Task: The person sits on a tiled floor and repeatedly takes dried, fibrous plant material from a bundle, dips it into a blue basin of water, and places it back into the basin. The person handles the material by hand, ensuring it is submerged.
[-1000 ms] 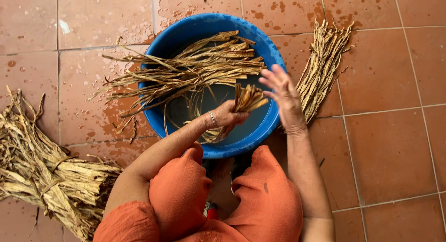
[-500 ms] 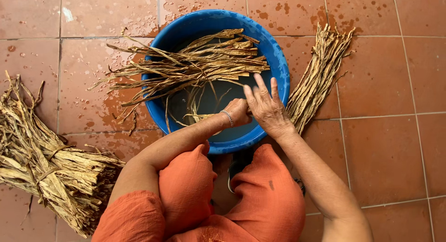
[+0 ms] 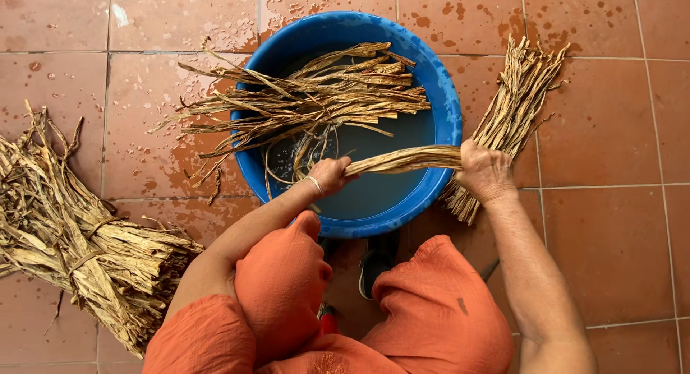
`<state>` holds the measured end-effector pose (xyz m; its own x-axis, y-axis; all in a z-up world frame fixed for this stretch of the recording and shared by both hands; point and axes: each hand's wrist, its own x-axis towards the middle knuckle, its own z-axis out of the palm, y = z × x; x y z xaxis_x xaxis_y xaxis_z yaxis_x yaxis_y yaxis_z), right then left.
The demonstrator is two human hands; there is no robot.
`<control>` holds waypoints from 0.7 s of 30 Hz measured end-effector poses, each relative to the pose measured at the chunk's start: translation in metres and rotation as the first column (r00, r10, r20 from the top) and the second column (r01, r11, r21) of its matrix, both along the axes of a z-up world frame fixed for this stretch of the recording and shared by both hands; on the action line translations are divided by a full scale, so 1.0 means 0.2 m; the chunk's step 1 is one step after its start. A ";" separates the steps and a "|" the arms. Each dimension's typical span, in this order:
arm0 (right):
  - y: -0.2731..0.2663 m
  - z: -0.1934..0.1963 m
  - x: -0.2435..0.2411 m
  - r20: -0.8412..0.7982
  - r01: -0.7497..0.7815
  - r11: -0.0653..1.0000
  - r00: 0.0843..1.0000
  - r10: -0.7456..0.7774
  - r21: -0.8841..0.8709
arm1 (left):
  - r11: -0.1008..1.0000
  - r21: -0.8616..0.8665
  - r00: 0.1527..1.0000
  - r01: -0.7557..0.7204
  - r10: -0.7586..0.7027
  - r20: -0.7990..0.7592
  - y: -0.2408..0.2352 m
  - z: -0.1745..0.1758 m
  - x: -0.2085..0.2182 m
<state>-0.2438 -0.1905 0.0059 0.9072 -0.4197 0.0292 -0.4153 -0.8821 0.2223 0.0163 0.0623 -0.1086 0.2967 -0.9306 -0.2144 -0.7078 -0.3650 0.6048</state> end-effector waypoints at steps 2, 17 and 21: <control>0.01 -0.03 0.00 0.040 0.048 0.996 0.998 -0.051 0.079 | 0.999 0.052 0.998 -0.012 0.009 0.069 0.02 -0.04 0.03; 0.04 -0.46 0.31 0.237 0.023 0.969 0.968 -0.083 0.246 | 0.982 0.027 0.958 -0.187 0.177 0.224 0.12 -0.06 0.26; 0.01 -0.43 0.37 0.199 0.080 0.972 0.972 -0.126 0.223 | 0.974 0.084 0.966 -0.209 0.193 0.170 0.09 0.04 0.27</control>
